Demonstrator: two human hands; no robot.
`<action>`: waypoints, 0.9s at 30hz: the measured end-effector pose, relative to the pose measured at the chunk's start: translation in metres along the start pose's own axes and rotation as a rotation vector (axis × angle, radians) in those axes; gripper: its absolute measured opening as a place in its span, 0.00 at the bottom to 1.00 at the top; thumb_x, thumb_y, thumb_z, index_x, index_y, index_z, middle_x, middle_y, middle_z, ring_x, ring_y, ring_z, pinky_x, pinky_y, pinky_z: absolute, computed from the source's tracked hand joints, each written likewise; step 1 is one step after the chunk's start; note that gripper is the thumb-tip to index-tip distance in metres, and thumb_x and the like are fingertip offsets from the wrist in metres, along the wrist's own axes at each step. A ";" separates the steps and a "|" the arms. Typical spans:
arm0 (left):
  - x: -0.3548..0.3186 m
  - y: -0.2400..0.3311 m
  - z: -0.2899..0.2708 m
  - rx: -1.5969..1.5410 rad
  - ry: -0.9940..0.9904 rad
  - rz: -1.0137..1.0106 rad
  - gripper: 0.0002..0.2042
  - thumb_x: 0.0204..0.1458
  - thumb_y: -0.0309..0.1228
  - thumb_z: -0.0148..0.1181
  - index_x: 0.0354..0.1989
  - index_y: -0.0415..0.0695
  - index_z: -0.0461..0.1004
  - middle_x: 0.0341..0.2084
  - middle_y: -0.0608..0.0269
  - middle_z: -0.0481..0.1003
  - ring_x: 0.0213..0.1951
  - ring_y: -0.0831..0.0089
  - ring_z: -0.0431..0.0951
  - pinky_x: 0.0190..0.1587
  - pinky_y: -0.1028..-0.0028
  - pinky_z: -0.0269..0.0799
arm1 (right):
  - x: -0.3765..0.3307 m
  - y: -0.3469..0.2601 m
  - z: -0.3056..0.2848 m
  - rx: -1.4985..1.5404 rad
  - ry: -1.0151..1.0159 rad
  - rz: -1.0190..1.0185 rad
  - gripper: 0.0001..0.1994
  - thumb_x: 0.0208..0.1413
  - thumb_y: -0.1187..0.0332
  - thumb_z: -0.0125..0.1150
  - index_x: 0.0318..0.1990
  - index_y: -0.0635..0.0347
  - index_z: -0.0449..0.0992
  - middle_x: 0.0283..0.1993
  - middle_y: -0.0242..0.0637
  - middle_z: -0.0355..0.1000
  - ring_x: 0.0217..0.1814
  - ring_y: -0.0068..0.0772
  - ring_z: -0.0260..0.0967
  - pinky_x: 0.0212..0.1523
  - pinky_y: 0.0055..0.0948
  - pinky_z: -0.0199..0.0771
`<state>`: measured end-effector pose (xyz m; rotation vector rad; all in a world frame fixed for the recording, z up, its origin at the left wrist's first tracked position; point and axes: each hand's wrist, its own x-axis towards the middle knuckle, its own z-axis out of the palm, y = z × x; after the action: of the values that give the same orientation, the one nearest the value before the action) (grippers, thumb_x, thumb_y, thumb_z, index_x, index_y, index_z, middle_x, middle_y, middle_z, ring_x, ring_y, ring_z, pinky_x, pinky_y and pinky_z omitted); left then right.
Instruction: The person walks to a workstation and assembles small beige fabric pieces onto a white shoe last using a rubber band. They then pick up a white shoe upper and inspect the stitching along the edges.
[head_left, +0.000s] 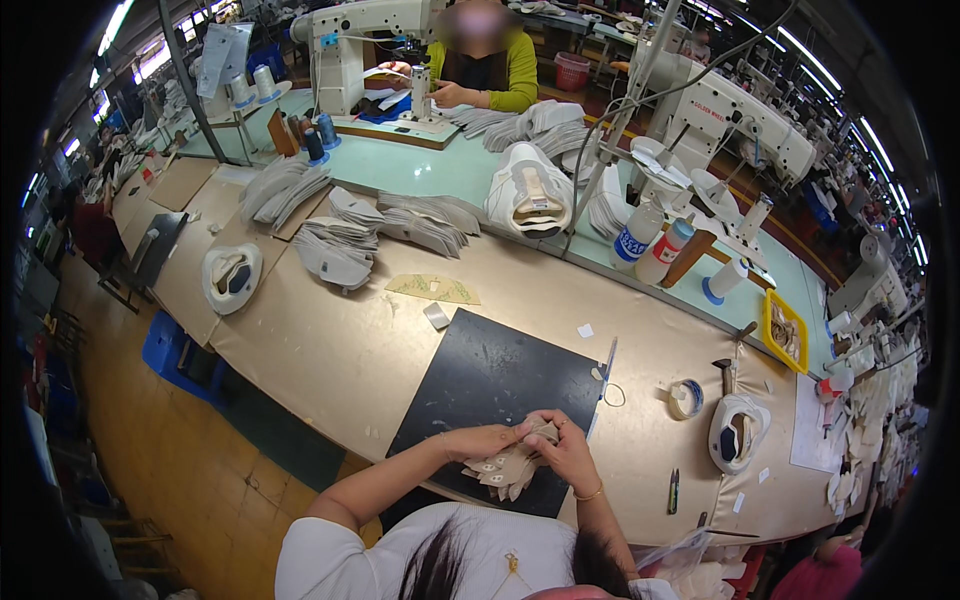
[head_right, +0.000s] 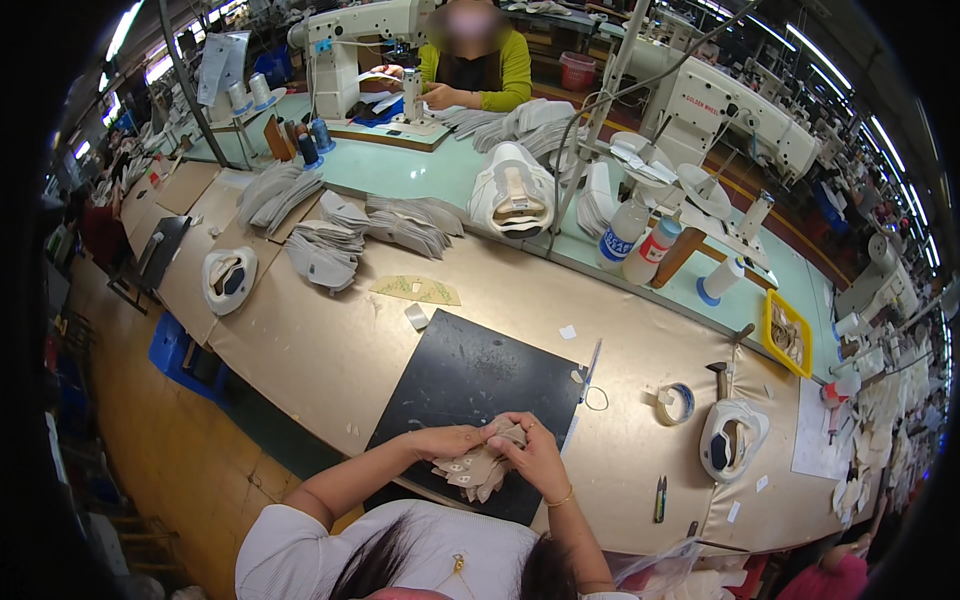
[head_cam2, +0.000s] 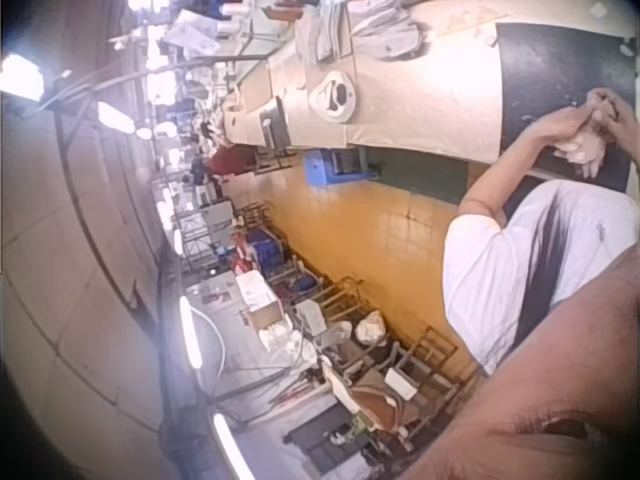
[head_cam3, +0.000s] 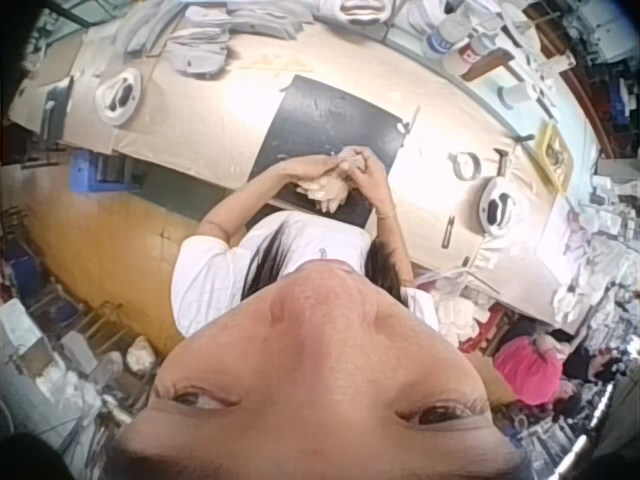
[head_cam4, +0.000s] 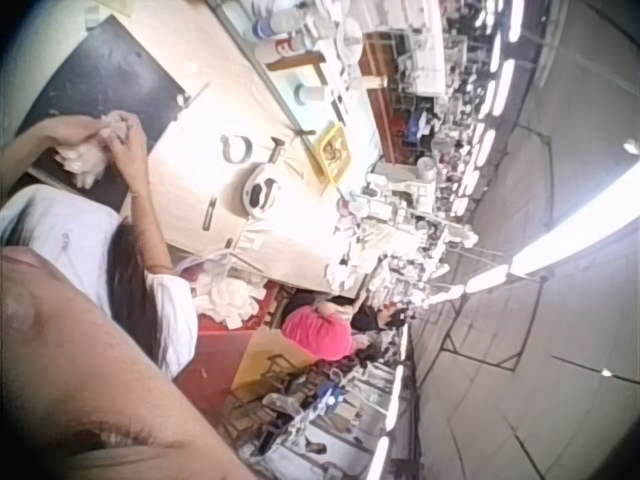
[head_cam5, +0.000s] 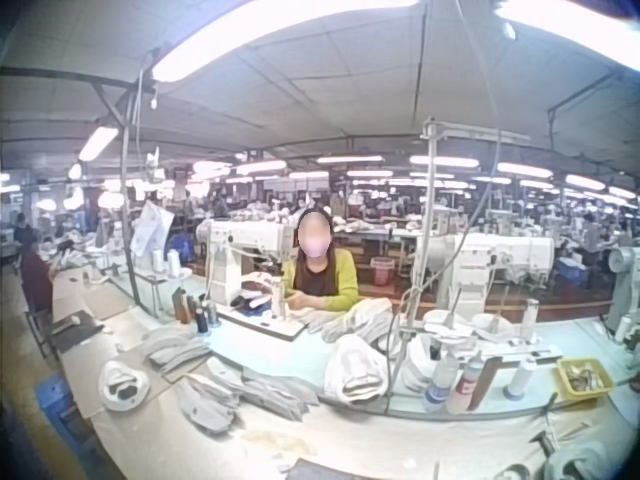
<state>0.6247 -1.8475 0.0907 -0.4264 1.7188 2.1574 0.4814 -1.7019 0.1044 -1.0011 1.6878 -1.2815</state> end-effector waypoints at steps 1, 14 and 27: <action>0.001 -0.002 0.001 -0.044 -0.003 -0.002 0.38 0.65 0.60 0.32 0.58 0.33 0.69 0.47 0.55 0.76 0.45 0.75 0.76 0.49 0.75 0.74 | 0.000 0.000 0.001 -0.007 0.029 -0.015 0.19 0.50 0.64 0.72 0.46 0.64 0.77 0.42 0.37 0.76 0.42 0.29 0.73 0.46 0.26 0.73; 0.012 -0.022 0.008 -0.663 0.075 -0.081 0.23 0.68 0.46 0.44 0.55 0.37 0.70 0.45 0.56 0.76 0.43 0.73 0.80 0.47 0.70 0.80 | -0.004 -0.015 -0.005 -0.232 0.082 -0.269 0.18 0.44 0.63 0.77 0.38 0.62 0.78 0.35 0.38 0.73 0.37 0.38 0.72 0.39 0.31 0.72; 0.020 -0.021 0.022 -0.873 0.172 0.097 0.23 0.69 0.45 0.43 0.57 0.37 0.71 0.48 0.56 0.75 0.47 0.71 0.78 0.53 0.69 0.76 | -0.003 -0.019 -0.014 -0.372 0.142 -0.515 0.19 0.37 0.65 0.80 0.35 0.62 0.78 0.34 0.37 0.74 0.35 0.35 0.73 0.36 0.29 0.73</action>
<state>0.6162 -1.8196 0.0682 -0.7632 0.7726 2.9315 0.4726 -1.6972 0.1257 -1.6819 1.8923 -1.4064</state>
